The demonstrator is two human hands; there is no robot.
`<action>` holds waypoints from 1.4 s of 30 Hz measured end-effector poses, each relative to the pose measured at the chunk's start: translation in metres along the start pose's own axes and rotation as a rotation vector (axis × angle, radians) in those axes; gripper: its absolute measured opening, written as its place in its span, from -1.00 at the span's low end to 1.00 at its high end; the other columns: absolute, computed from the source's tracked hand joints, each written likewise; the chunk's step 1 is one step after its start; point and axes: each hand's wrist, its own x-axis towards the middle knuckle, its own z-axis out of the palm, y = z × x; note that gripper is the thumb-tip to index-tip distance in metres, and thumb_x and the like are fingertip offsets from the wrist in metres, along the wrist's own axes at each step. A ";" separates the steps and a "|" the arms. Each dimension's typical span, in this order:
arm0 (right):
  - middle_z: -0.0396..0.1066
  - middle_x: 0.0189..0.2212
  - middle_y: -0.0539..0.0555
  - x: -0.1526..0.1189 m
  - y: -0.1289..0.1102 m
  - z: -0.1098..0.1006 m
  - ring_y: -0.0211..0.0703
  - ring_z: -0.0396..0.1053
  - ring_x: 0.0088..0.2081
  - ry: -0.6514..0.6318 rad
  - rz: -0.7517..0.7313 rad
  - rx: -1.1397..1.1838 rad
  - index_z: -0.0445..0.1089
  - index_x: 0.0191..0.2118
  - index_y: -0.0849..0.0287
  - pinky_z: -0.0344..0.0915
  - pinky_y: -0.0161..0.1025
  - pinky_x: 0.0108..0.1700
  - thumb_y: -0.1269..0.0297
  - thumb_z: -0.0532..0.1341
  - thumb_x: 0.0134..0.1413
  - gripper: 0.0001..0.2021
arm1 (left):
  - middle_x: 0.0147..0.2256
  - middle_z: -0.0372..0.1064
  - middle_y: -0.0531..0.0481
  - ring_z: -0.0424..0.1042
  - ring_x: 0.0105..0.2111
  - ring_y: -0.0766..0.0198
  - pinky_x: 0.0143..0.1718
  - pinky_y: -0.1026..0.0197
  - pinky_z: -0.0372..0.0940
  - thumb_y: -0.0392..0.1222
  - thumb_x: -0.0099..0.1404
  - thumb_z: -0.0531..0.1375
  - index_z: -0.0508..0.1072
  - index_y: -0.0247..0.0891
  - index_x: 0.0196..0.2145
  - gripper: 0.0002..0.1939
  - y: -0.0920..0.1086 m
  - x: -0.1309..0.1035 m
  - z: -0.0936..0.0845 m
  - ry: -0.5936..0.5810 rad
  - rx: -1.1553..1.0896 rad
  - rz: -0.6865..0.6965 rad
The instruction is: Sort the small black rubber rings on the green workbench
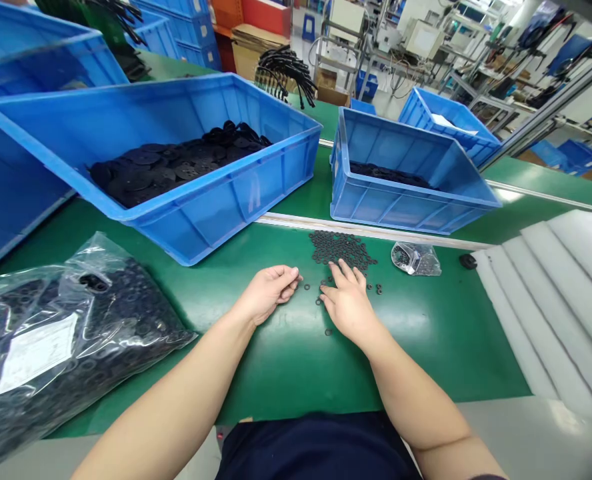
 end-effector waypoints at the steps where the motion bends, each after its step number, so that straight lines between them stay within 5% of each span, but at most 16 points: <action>1: 0.23 0.27 0.30 0.001 0.001 0.000 0.31 0.07 0.32 0.043 0.012 0.017 0.60 -0.16 0.16 0.03 0.31 0.26 0.33 0.23 0.22 -0.81 | -0.59 0.23 0.11 0.05 -0.67 0.54 -0.67 0.40 -0.17 0.12 0.03 0.42 0.46 -0.38 -0.43 -0.54 0.000 -0.001 0.001 -0.018 0.039 -0.003; 6: 0.41 0.12 0.20 0.000 0.000 -0.003 0.08 0.24 0.20 0.254 -0.040 0.226 0.55 -0.12 0.13 0.20 0.09 0.20 0.28 0.17 0.29 -0.80 | -0.60 0.25 0.10 0.05 -0.65 0.52 -0.64 0.38 -0.12 0.15 0.03 0.40 0.43 -0.35 -0.47 -0.53 -0.003 -0.007 0.009 -0.113 0.190 -0.020; 16: 0.45 0.03 0.18 0.001 -0.001 0.000 0.01 0.29 0.12 0.152 -0.110 0.422 0.51 -0.22 0.13 0.28 0.05 0.13 0.36 0.16 0.27 -0.85 | -0.69 0.17 0.12 0.03 -0.68 0.48 -0.64 0.35 -0.12 0.18 0.17 0.29 0.44 -0.34 -0.49 -0.55 -0.009 -0.008 0.011 -0.231 0.233 -0.061; 20: 0.45 0.02 0.20 0.001 0.004 -0.004 0.05 0.27 0.13 0.062 -0.100 0.367 0.49 -0.29 0.17 0.26 0.07 0.13 0.45 0.21 0.18 -0.89 | -0.54 0.36 0.02 0.12 -0.66 0.48 -0.66 0.36 -0.08 0.08 0.14 0.31 0.50 -0.36 -0.33 -0.62 -0.004 -0.007 0.009 -0.116 0.154 -0.025; 25: 0.44 0.05 0.19 0.001 0.005 -0.003 0.13 0.22 0.16 -0.095 -0.125 0.226 0.52 -0.34 0.18 0.22 0.10 0.12 0.52 0.22 0.14 -0.85 | -0.53 0.34 0.04 0.13 -0.67 0.50 -0.67 0.38 -0.10 -0.01 0.10 0.33 0.50 -0.36 -0.34 -0.67 -0.002 -0.001 0.002 0.016 0.072 0.005; 42: 0.38 0.12 0.22 0.001 0.004 -0.003 0.15 0.18 0.21 -0.133 -0.079 0.195 0.58 -0.25 0.16 0.20 0.13 0.16 0.42 0.24 0.21 -0.86 | -0.55 0.33 0.03 0.14 -0.67 0.50 -0.68 0.40 -0.09 -0.05 0.06 0.35 0.50 -0.37 -0.36 -0.69 0.000 0.002 0.000 0.067 0.020 0.002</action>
